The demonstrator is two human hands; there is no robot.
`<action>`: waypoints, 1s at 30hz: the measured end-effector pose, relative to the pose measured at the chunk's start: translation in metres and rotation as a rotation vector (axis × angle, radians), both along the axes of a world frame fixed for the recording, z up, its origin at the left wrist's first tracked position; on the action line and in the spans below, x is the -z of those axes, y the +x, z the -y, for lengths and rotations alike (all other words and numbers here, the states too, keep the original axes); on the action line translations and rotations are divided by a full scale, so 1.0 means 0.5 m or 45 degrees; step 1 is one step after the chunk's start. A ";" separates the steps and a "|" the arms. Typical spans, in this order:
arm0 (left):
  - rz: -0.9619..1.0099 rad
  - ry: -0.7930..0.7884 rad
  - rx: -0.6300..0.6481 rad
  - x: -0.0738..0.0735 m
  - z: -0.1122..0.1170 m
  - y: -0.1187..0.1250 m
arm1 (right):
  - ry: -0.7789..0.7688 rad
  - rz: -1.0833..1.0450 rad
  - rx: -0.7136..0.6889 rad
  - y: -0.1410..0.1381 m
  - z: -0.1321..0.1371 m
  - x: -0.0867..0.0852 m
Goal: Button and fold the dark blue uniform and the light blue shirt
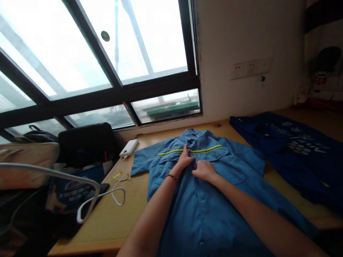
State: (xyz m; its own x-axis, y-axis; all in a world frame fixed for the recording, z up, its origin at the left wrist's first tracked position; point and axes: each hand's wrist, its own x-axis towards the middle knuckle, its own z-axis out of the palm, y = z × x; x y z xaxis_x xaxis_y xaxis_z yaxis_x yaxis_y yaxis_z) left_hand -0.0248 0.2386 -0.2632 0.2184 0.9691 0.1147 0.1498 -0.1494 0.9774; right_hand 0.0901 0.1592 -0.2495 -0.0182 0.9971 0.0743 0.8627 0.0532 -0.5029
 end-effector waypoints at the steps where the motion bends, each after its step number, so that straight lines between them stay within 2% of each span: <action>1: 0.011 -0.005 0.054 -0.002 0.007 -0.001 | -0.004 -0.069 0.003 0.000 0.000 0.000; 5: 0.090 -0.002 0.181 -0.004 0.036 -0.014 | -0.209 -0.544 -0.039 0.003 -0.006 0.003; 9: 0.057 0.055 0.134 0.004 0.060 -0.027 | -0.446 -0.834 -0.091 0.016 -0.020 0.004; 12: -0.074 0.149 0.078 0.000 0.083 -0.033 | -0.591 -1.071 -0.055 0.034 -0.029 -0.002; 17: -0.437 0.365 0.286 -0.033 0.126 -0.034 | -0.744 -1.453 -0.015 0.053 -0.034 -0.020; 19: -0.522 0.424 0.346 -0.042 0.134 -0.035 | -0.779 -1.549 0.003 0.051 -0.033 -0.022; 22: -0.578 0.459 0.296 -0.041 0.130 -0.042 | -0.793 -1.642 0.041 0.042 -0.031 -0.017; 25: -0.687 0.427 0.252 -0.031 0.118 -0.053 | -0.782 -1.661 0.081 0.036 -0.032 -0.009; 30: -0.718 0.328 0.331 -0.020 0.111 -0.061 | -0.705 -1.603 0.158 0.028 -0.030 0.000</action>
